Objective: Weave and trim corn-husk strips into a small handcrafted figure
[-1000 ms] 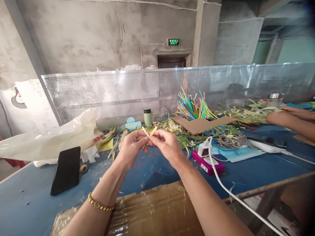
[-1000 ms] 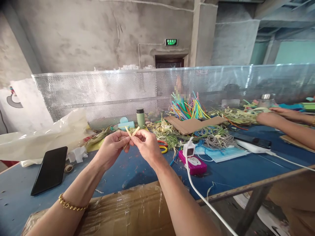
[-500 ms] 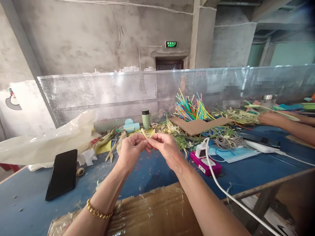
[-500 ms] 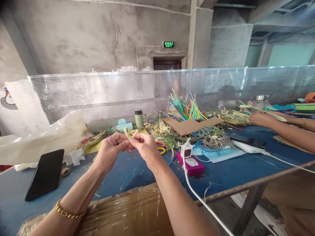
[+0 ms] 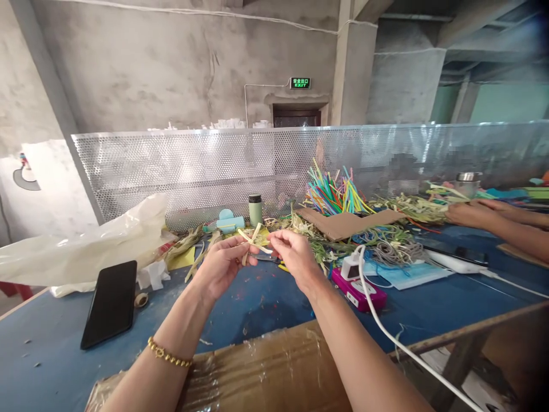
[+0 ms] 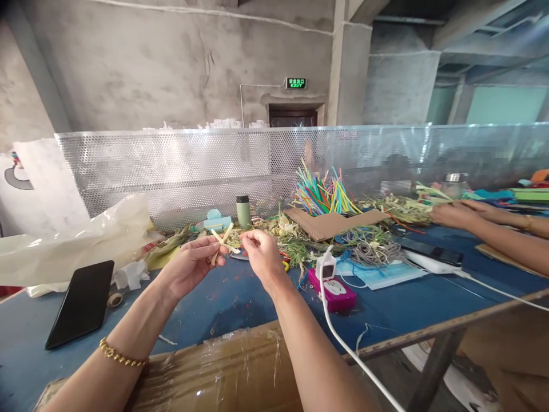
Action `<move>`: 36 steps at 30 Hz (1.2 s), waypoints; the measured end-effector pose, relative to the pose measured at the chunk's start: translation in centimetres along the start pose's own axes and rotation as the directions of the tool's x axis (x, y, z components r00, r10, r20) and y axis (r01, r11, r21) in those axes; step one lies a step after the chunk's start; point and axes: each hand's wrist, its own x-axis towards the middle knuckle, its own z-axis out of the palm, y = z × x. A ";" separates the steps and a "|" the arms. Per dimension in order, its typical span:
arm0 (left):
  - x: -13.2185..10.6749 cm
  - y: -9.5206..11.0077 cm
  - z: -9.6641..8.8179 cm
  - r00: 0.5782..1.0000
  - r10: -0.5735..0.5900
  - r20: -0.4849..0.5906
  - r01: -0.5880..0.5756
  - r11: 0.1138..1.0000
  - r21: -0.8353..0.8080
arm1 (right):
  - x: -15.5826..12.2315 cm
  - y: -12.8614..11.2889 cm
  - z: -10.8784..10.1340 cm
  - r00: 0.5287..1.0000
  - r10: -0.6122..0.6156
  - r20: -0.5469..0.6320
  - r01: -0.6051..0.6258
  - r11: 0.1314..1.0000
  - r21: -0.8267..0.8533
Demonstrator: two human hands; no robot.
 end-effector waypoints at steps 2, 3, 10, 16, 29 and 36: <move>-0.1 0.0 0.3 0.999 -0.003 0.048 0.004 1.000 -0.014 | -0.2 -0.2 0.2 0.991 -0.080 0.105 0.082 0.997 -0.014; -0.2 -0.1 0.4 0.997 -0.001 0.075 0.003 1.000 -0.020 | -0.4 -0.3 0.4 0.977 -0.121 0.173 0.122 0.993 0.005; -0.2 0.1 0.0 0.997 -0.019 0.074 0.021 0.999 -0.030 | -1.3 -1.5 0.6 0.963 -0.094 0.253 0.068 0.992 0.108; 0.2 0.3 -0.2 1.000 -0.028 -0.015 0.025 0.989 -0.149 | -1.6 -1.7 0.4 0.939 -0.135 0.316 0.157 0.987 -0.042; -0.3 -1.7 2.7 0.999 0.039 -0.008 -0.036 0.978 0.207 | -1.6 -1.2 1.0 1.000 -0.018 -0.008 0.019 0.991 0.135; -0.1 -2.0 3.0 0.988 0.080 -0.129 -0.086 0.996 -0.035 | -2.4 -1.4 1.2 0.946 -0.321 0.043 0.321 0.911 -0.261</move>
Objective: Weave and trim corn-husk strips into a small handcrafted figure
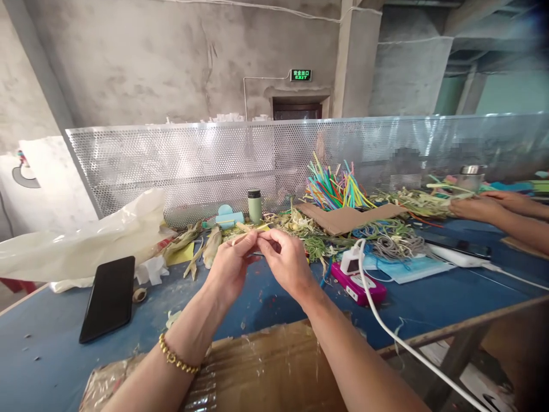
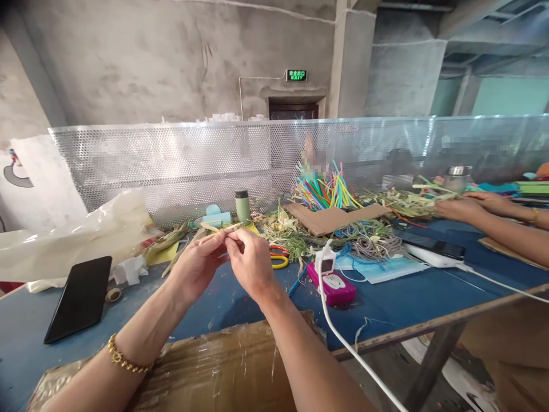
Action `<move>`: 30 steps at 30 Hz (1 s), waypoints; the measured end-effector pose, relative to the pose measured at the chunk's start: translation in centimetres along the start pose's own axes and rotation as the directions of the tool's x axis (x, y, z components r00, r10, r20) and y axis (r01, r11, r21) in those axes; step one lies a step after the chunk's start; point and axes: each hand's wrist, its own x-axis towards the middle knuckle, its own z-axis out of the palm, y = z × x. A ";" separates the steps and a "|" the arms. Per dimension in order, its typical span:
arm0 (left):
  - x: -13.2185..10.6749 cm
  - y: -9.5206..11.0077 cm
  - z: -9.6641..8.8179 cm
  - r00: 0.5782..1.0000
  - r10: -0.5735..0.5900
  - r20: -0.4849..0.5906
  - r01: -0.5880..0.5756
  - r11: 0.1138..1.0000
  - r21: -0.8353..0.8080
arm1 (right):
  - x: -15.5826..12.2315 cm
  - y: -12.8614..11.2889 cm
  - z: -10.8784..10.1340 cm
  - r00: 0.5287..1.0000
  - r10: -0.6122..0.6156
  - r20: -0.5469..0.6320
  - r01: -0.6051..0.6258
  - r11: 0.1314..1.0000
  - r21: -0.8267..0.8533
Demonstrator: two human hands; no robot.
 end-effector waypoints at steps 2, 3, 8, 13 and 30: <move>0.3 0.3 -0.5 1.000 -0.020 0.016 0.021 0.997 -0.075 | -0.1 0.0 0.0 0.997 -0.075 0.028 0.076 0.996 -0.051; 0.4 0.4 -0.6 0.999 -0.031 0.020 0.033 0.994 -0.104 | -0.1 0.0 0.0 0.992 -0.116 0.043 0.119 0.990 -0.072; 0.7 0.7 -1.1 0.995 -0.099 0.013 0.100 0.983 -0.155 | 0.1 0.3 -0.1 0.965 -0.237 0.112 0.249 0.962 -0.114; 0.9 1.0 -1.8 0.979 -0.103 0.177 0.125 0.985 -0.116 | 0.0 0.2 -0.1 0.990 -0.128 0.067 0.136 0.981 -0.136; 0.7 1.9 -1.6 0.964 0.205 0.167 -0.214 0.976 0.039 | 0.3 0.1 -0.5 0.997 0.078 0.010 -0.078 0.996 0.052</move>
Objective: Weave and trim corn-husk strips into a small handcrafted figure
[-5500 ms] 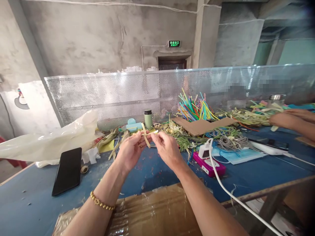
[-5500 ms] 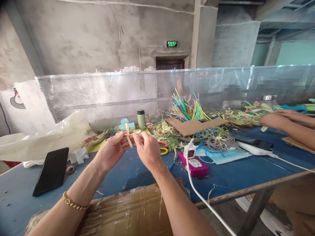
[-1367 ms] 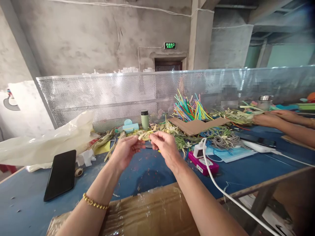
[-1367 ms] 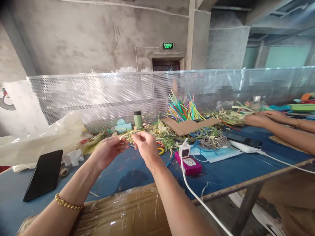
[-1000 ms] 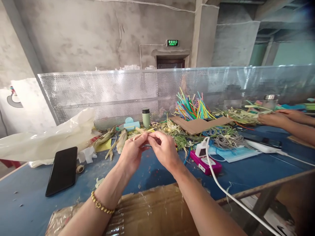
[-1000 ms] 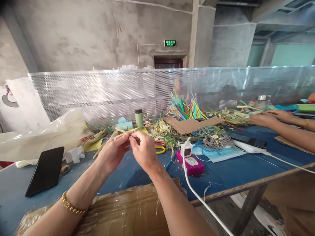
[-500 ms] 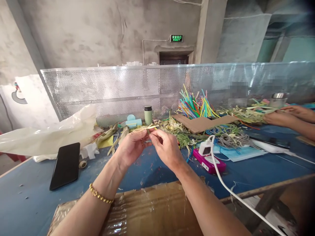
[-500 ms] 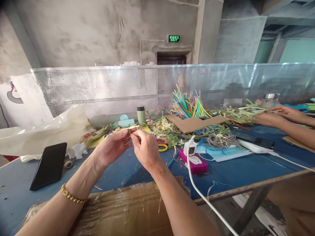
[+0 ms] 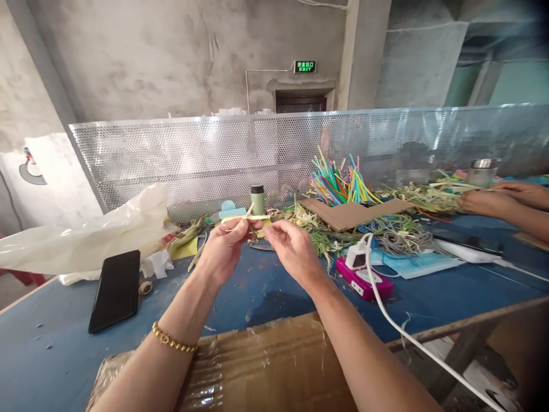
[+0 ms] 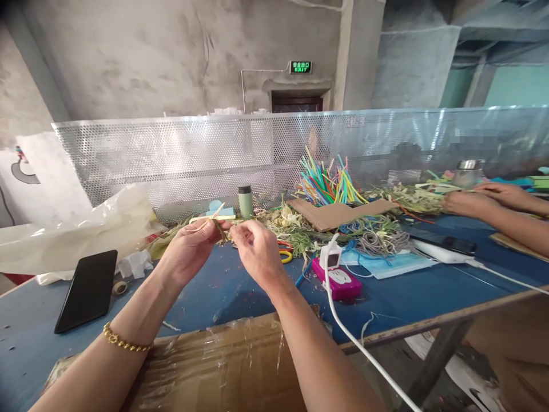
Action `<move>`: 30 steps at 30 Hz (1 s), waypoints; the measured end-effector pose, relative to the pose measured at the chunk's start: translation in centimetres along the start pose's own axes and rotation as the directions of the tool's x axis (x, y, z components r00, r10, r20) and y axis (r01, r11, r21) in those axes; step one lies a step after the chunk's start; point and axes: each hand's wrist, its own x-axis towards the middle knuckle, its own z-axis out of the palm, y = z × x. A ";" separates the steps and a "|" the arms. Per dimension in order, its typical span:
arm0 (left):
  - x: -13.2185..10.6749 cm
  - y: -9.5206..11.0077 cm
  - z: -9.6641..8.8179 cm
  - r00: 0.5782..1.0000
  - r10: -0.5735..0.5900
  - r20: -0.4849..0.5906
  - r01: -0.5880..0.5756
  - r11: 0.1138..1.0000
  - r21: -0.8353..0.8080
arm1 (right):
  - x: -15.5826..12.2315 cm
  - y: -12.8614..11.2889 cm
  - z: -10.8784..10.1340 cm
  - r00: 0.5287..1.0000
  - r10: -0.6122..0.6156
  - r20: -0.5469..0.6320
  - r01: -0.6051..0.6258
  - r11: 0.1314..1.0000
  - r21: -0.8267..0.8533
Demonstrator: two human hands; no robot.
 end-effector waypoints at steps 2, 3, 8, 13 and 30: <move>0.0 0.0 -0.1 0.999 0.030 -0.019 -0.028 0.998 0.060 | 0.1 0.1 0.0 1.000 -0.015 -0.018 0.016 0.996 0.088; 0.0 -0.1 0.0 0.999 0.034 -0.015 -0.033 0.996 0.083 | 0.1 0.0 0.0 1.000 -0.022 0.007 0.021 0.989 0.144; -0.4 -1.0 0.8 0.998 0.051 0.042 -0.058 0.983 0.172 | 0.0 -0.5 0.1 0.997 0.013 0.081 -0.041 0.935 0.352; -0.6 -1.1 1.2 0.996 0.086 0.022 -0.089 0.947 0.310 | 0.0 -0.4 0.1 0.996 0.057 0.063 -0.078 0.907 0.414; -0.9 -0.5 0.9 0.976 -0.123 0.181 0.087 0.977 0.192 | 0.2 -0.9 0.4 0.974 0.216 0.074 -0.218 0.788 0.576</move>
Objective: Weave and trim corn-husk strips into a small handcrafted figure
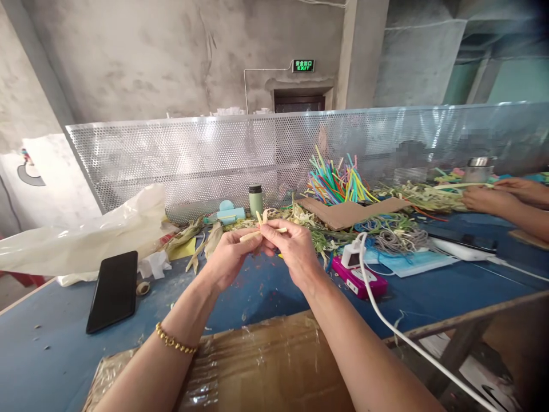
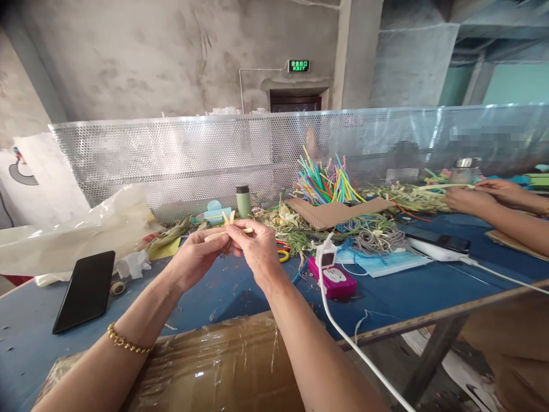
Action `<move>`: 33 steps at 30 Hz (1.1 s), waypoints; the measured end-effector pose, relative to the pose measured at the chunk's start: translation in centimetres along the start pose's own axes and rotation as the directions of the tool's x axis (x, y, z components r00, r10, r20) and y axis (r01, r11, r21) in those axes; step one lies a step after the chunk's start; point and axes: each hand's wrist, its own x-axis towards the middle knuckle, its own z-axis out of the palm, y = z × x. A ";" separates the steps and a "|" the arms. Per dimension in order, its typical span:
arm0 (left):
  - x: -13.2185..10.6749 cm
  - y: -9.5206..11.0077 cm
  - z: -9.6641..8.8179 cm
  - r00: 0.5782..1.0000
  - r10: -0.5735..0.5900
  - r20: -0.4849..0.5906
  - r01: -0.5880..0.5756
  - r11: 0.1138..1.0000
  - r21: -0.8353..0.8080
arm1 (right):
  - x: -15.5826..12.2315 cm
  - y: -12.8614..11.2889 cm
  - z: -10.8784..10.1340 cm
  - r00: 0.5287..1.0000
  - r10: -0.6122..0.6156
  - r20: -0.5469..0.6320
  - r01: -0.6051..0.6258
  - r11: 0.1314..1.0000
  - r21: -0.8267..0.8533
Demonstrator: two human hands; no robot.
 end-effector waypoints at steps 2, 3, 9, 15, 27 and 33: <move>0.0 0.0 0.0 0.999 -0.017 0.048 0.019 0.999 -0.046 | 0.0 -0.1 0.0 1.000 0.011 -0.019 -0.011 1.000 0.009; 0.1 0.0 0.0 0.998 -0.023 0.055 0.026 0.998 -0.053 | 0.0 -0.1 0.0 1.000 0.017 -0.025 -0.017 1.000 0.012; 0.1 -0.2 0.1 0.996 -0.079 -0.036 0.078 0.996 -0.036 | -0.1 0.1 -0.1 0.998 0.026 0.060 -0.027 1.000 0.014; 0.0 -0.3 -0.2 0.990 -0.137 -0.044 0.132 0.987 -0.097 | -0.2 0.1 -0.1 0.995 0.040 0.096 -0.037 0.999 -0.032; 0.2 -0.1 -0.4 0.985 -0.156 -0.073 0.127 0.946 -0.299 | -0.1 0.1 -0.1 0.995 0.006 0.095 -0.002 0.999 -0.036; 0.0 -0.1 0.0 0.981 -0.147 -0.128 0.122 0.974 -0.190 | 0.0 0.4 -0.6 0.983 -0.124 0.135 0.148 0.972 -0.182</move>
